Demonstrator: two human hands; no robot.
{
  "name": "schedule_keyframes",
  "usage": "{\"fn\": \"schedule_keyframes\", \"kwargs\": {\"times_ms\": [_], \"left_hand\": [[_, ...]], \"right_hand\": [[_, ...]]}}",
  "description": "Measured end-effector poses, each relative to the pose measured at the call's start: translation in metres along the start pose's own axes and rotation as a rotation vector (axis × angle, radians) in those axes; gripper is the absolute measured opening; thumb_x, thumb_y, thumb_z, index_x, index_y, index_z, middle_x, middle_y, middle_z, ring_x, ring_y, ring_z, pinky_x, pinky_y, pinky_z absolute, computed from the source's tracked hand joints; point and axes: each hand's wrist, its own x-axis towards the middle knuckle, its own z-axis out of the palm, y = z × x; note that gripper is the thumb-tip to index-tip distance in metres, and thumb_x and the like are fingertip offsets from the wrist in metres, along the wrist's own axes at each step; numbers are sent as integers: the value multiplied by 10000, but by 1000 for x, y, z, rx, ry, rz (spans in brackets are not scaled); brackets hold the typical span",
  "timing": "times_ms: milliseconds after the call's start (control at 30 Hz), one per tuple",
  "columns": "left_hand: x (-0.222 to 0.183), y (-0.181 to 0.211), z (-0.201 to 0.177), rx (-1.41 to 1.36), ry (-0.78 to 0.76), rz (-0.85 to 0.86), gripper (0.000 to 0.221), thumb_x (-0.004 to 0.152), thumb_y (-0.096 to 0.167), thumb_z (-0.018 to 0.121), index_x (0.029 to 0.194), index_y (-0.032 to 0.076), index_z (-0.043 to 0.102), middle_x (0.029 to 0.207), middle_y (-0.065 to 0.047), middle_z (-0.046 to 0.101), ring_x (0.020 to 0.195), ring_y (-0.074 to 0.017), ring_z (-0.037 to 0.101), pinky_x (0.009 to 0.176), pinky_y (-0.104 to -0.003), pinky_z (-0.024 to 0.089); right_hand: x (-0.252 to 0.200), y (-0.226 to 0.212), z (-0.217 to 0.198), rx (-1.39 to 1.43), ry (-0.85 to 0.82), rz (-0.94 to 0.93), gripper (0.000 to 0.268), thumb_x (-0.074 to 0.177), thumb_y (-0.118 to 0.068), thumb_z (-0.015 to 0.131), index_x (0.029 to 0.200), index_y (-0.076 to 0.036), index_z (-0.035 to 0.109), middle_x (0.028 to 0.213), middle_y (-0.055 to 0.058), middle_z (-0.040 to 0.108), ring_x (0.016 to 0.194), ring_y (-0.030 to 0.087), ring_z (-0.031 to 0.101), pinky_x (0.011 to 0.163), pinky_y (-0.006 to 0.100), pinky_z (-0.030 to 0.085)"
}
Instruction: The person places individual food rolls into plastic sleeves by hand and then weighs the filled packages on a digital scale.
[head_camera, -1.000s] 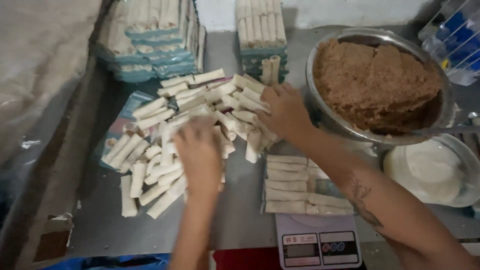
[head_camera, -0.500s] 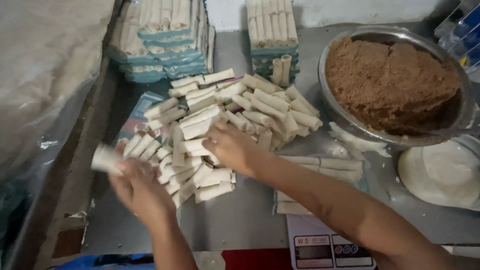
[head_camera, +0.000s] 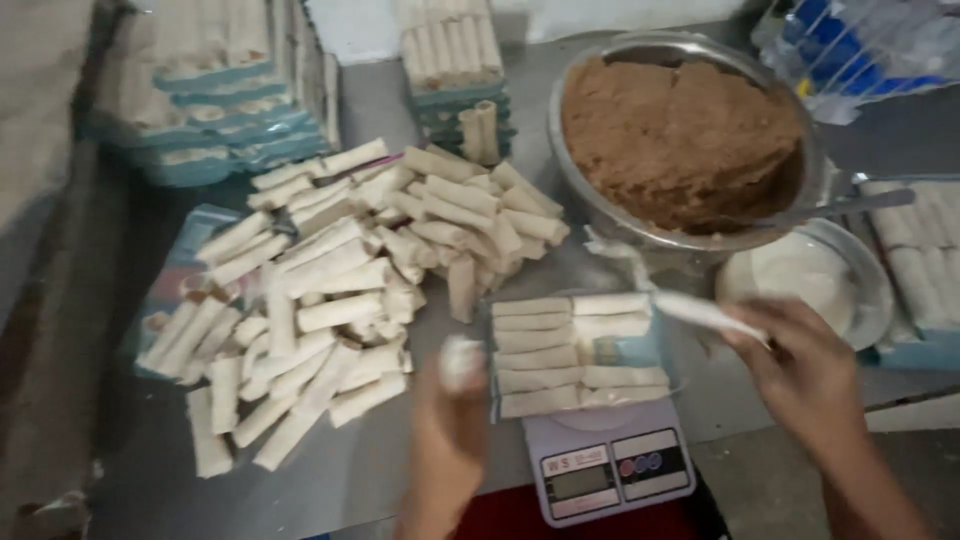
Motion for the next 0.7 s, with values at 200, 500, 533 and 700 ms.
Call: {"fn": "schedule_keyframes", "kwargs": {"times_ms": [200, 500, 533, 700], "left_hand": [[14, 42, 49, 138, -298, 333, 288, 908, 177, 544, 1141, 7, 535, 1155, -169, 590, 1207, -369, 420, 966, -447, 382], [29, 33, 75, 368, -378, 401, 233, 925, 159, 442, 1049, 4, 564, 1321, -167, 507, 1330, -409, 302, 1119, -563, 116], [30, 30, 77, 359, -361, 397, 194, 899, 97, 474, 1043, 3, 563, 1299, -167, 529, 1317, -392, 334, 1124, -557, 122], [30, 27, 76, 281, -293, 473, 338, 976, 289, 381, 1018, 0, 550, 1236, -155, 568, 1272, -384, 392, 1101, -553, 173]], "right_hand": [[-51, 60, 8, 63, 71, 339, 215, 856, -107, 651, 1062, -74, 699, 1024, 54, 674, 963, 163, 615, 862, 251, 438], [-15, 67, 55, 414, -178, 449, 318, 691, -141, 787, 1000, -85, 733, 844, 29, 706, 645, 112, 533, 547, 216, 405], [-12, 69, 59, 468, -211, 228, 314, 681, -130, 789, 987, -97, 724, 818, 27, 724, 582, 83, 552, 482, 184, 428], [15, 43, 53, 397, -193, -152, 191, 702, -96, 785, 855, -74, 673, 851, 42, 641, 780, 133, 624, 688, 225, 514]]}}
